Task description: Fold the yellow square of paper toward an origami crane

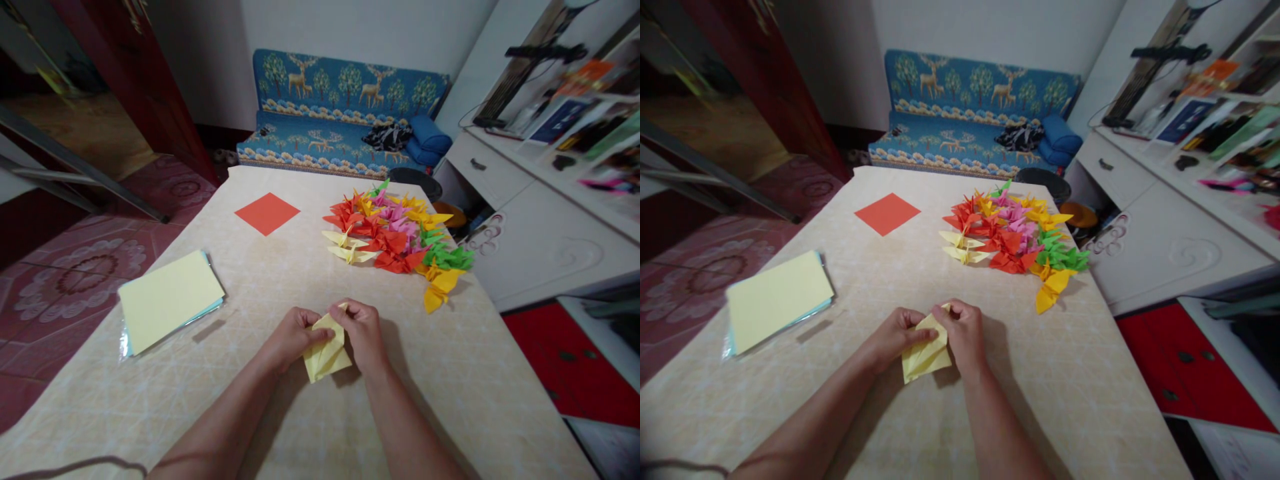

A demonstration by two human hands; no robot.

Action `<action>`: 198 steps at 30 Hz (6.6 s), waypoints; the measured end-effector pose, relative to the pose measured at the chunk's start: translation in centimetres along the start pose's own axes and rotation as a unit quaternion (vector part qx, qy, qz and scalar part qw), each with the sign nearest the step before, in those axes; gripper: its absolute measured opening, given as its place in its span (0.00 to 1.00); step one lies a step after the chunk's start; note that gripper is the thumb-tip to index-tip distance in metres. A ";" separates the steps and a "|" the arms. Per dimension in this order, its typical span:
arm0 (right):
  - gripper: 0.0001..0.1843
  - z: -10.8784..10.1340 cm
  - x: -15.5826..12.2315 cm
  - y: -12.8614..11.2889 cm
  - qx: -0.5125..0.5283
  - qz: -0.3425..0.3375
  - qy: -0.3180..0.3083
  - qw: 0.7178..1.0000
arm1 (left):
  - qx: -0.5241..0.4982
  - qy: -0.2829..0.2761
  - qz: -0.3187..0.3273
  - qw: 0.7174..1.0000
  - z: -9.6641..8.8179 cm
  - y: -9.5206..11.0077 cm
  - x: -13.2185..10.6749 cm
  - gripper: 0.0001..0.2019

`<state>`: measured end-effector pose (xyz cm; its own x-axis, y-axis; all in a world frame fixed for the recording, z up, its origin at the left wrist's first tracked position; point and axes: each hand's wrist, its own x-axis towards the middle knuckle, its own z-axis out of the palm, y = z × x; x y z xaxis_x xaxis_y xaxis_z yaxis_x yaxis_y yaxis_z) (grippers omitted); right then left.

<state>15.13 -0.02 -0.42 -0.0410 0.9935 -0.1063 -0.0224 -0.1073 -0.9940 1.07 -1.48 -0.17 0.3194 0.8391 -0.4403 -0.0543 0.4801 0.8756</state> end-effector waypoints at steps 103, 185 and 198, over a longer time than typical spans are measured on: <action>0.04 -2.5 2.8 -0.9 -0.260 -0.064 -0.197 0.943 | 0.510 0.098 0.412 0.749 -0.4 -1.0 -4.8 0.14; 0.26 -2.1 -9.7 1.5 -0.623 -0.197 0.020 0.757 | 0.526 0.078 0.359 0.767 0.8 -3.3 -1.2 0.20; 0.31 -2.0 -10.3 1.3 -0.675 -0.154 -0.011 0.721 | 0.520 0.076 0.351 0.775 0.9 -3.2 -1.3 0.21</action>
<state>17.49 -10.27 -0.63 -0.2586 0.9596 0.1105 0.9588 0.2689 -0.0919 1.73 -4.34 -2.20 0.4370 0.8586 0.2681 0.6529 -0.5078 0.5621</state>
